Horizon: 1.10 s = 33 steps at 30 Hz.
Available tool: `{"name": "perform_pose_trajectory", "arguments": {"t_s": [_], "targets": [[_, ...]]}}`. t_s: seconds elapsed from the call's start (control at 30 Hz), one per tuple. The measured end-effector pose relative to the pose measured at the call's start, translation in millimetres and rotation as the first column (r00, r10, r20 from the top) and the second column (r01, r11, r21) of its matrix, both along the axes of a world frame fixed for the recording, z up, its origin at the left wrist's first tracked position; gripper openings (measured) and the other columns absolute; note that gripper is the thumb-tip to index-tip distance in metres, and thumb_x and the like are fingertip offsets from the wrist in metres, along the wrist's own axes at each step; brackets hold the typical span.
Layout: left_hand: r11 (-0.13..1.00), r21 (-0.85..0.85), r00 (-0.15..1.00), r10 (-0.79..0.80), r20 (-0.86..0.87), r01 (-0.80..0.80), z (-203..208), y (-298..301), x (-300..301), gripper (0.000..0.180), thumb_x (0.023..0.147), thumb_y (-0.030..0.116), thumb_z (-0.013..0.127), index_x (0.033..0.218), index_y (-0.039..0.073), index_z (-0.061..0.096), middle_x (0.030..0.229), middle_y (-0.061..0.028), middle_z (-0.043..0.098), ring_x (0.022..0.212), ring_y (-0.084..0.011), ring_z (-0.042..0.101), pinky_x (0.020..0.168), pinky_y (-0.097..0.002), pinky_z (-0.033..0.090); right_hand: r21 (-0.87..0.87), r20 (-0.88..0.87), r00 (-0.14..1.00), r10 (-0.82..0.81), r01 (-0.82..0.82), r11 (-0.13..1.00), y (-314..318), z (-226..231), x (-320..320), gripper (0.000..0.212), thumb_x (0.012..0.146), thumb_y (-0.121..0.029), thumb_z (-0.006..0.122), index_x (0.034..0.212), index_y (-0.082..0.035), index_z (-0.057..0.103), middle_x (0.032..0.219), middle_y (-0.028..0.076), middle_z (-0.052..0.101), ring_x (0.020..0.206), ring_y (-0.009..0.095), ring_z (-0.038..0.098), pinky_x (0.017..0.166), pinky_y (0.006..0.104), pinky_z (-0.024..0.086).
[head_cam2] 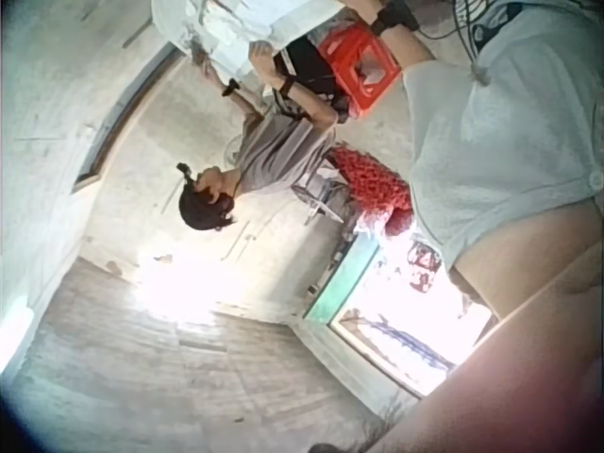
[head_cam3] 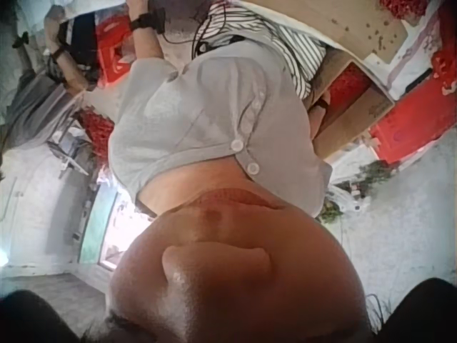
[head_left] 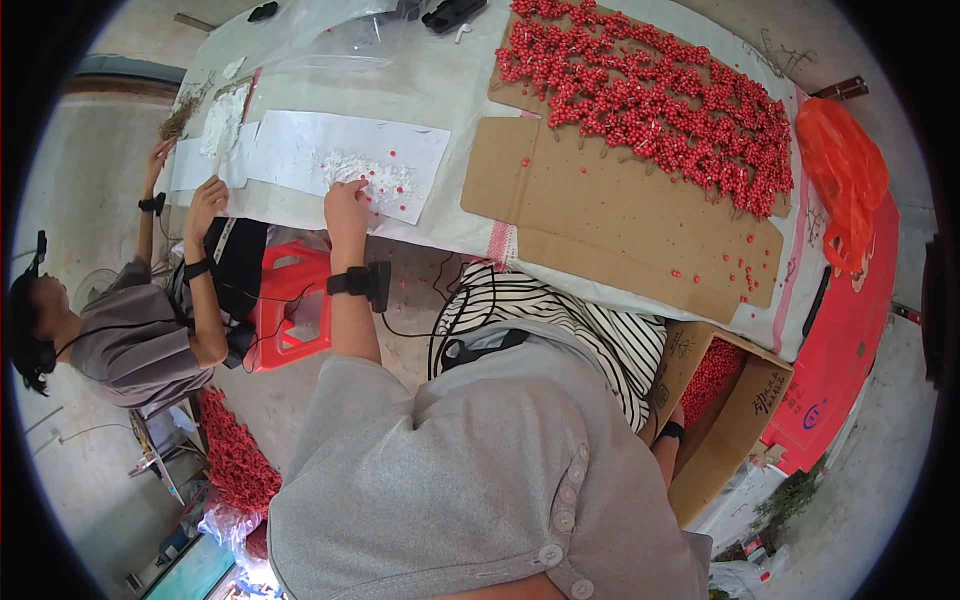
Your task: The person picks up bunches of red decorative berries from a cardboard sheet and places them into a cardboard box containing many similar items.
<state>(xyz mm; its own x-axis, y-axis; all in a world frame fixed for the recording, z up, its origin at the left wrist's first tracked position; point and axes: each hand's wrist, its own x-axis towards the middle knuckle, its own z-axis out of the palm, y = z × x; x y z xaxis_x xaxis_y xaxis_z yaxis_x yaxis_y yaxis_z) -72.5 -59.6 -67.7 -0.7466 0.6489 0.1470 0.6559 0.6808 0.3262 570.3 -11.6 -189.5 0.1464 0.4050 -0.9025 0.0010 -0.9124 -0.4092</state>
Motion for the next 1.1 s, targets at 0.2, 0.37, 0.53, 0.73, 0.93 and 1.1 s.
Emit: {"name": "perform_pose_trajectory", "arguments": {"t_s": [0.2, 0.37, 0.53, 0.73, 0.93, 1.1], "targets": [[1.0, -0.015, 1.0, -0.001, -0.002, 0.001, -2.4, 2.7, -3.5, 0.018, 0.064, 0.003, 0.048, 0.077, 0.005, 0.06, 0.07, -0.0162, 0.05, 0.067, -0.0289, 0.049, 0.061, -0.0345, 0.04, 0.012, -0.007, 1.0, 0.027, -0.027, 1.0, 2.6, 18.2, -15.2, 0.035, 0.068, -0.015, 0.053, 0.097, 0.002, 0.045, 0.081, 0.012, 0.054, 0.063, 0.021, 0.053, 0.053, 0.0305, 0.044], [1.0, -0.011, 1.0, 0.003, -0.007, -0.003, 2.3, 0.3, 2.3, 0.016, 0.064, 0.003, 0.048, 0.075, 0.006, 0.06, 0.068, -0.0158, 0.049, 0.066, -0.0285, 0.049, 0.061, -0.0345, 0.039, 0.03, 0.065, 0.99, 0.125, -0.127, 0.991, 5.0, 30.2, -23.2, 0.035, 0.068, -0.016, 0.053, 0.097, 0.002, 0.046, 0.081, 0.012, 0.054, 0.063, 0.021, 0.052, 0.053, 0.0301, 0.043], [1.0, -0.006, 1.0, -0.006, -0.001, 0.006, 4.9, -4.1, 4.6, 0.016, 0.064, 0.004, 0.048, 0.075, 0.006, 0.06, 0.067, -0.0151, 0.048, 0.067, -0.0279, 0.048, 0.061, -0.0343, 0.039, 0.07, -0.097, 0.995, -0.037, 0.044, 0.997, -9.0, -22.9, 19.0, 0.035, 0.068, -0.016, 0.053, 0.097, 0.001, 0.046, 0.082, 0.012, 0.054, 0.064, 0.021, 0.052, 0.054, 0.0302, 0.043], [1.0, -0.004, 1.0, -0.014, 0.0, 0.014, 5.0, -6.6, 9.7, 0.016, 0.064, 0.004, 0.049, 0.075, 0.006, 0.06, 0.068, -0.0147, 0.049, 0.067, -0.0275, 0.048, 0.062, -0.0341, 0.039, 0.046, -0.091, 0.996, -0.011, 0.016, 0.999, -2.1, 4.4, -1.8, 0.034, 0.067, -0.015, 0.053, 0.097, 0.0, 0.046, 0.082, 0.012, 0.053, 0.064, 0.021, 0.052, 0.054, 0.0302, 0.043], [0.998, -0.028, 0.996, -0.061, -0.07, 0.059, -1.0, -7.3, 6.7, 0.019, 0.066, 0.007, 0.048, 0.081, 0.008, 0.06, 0.068, -0.0151, 0.049, 0.066, -0.0274, 0.049, 0.059, -0.0332, 0.039, 0.04, -0.108, 0.993, -0.048, 0.052, 0.998, -5.3, -6.7, 3.9, 0.034, 0.067, -0.014, 0.054, 0.097, 0.0, 0.045, 0.081, 0.012, 0.053, 0.064, 0.021, 0.052, 0.054, 0.0309, 0.044], [0.998, 0.055, 0.998, 0.009, -0.057, -0.006, 2.2, -7.5, 4.3, 0.019, 0.065, 0.006, 0.051, 0.082, 0.004, 0.058, 0.069, -0.0162, 0.05, 0.066, -0.0279, 0.05, 0.06, -0.0346, 0.039, 0.018, -0.114, 0.991, -0.071, 0.073, 0.997, -5.3, -20.3, 15.3, 0.035, 0.067, -0.013, 0.053, 0.099, -0.001, 0.044, 0.081, 0.012, 0.053, 0.064, 0.022, 0.052, 0.054, 0.0309, 0.044]]}}
